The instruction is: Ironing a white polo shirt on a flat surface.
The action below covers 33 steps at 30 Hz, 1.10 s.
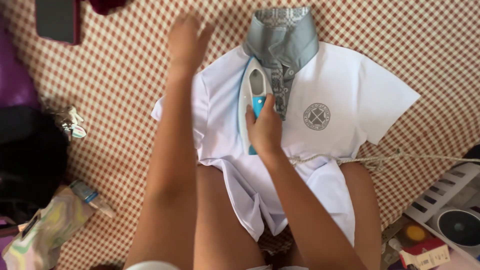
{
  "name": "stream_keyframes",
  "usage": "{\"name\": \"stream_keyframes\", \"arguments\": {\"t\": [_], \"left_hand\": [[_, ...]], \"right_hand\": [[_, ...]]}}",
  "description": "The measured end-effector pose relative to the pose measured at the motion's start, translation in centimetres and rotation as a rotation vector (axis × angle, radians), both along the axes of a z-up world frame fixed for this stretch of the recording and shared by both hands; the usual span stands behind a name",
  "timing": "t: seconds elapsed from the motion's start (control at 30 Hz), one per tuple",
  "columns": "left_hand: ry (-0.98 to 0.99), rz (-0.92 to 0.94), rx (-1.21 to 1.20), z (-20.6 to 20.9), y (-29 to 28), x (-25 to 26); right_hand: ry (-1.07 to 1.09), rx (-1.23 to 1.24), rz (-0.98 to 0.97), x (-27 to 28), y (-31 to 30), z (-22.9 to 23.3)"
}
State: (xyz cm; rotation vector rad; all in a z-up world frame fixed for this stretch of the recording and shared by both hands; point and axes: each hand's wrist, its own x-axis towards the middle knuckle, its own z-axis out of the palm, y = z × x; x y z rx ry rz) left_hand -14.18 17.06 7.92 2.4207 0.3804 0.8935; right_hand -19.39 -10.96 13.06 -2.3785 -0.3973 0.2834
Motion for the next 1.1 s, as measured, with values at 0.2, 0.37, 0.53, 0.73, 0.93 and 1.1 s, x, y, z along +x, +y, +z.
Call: {"name": "stream_keyframes", "arguments": {"t": [0.2,0.37,0.53,0.73,0.93,1.1], "left_hand": [[1.026,0.078,-0.471,-0.3,2.4,-14.2],[0.378,-0.014,-1.031,-5.3,3.0,-20.2],[0.535,-0.021,-1.069,-4.9,2.8,-23.3],[0.708,0.115,-1.142,-4.9,1.8,-29.2],[0.018,0.025,-1.514,-6.3,-3.3,-29.2],[-0.201,0.137,-1.379,-9.2,-6.1,-27.6]], "right_hand": [[0.12,-0.184,0.179,-0.6,-3.2,1.0],[-0.076,-0.118,0.172,0.0,-1.7,-0.3],[-0.099,-0.131,0.188,3.4,1.4,-0.7],[-0.053,-0.235,0.267,1.2,-1.7,0.2],[-0.133,-0.207,0.222,2.4,0.5,-1.3],[-0.161,-0.043,0.29,3.0,2.3,1.4]]}}
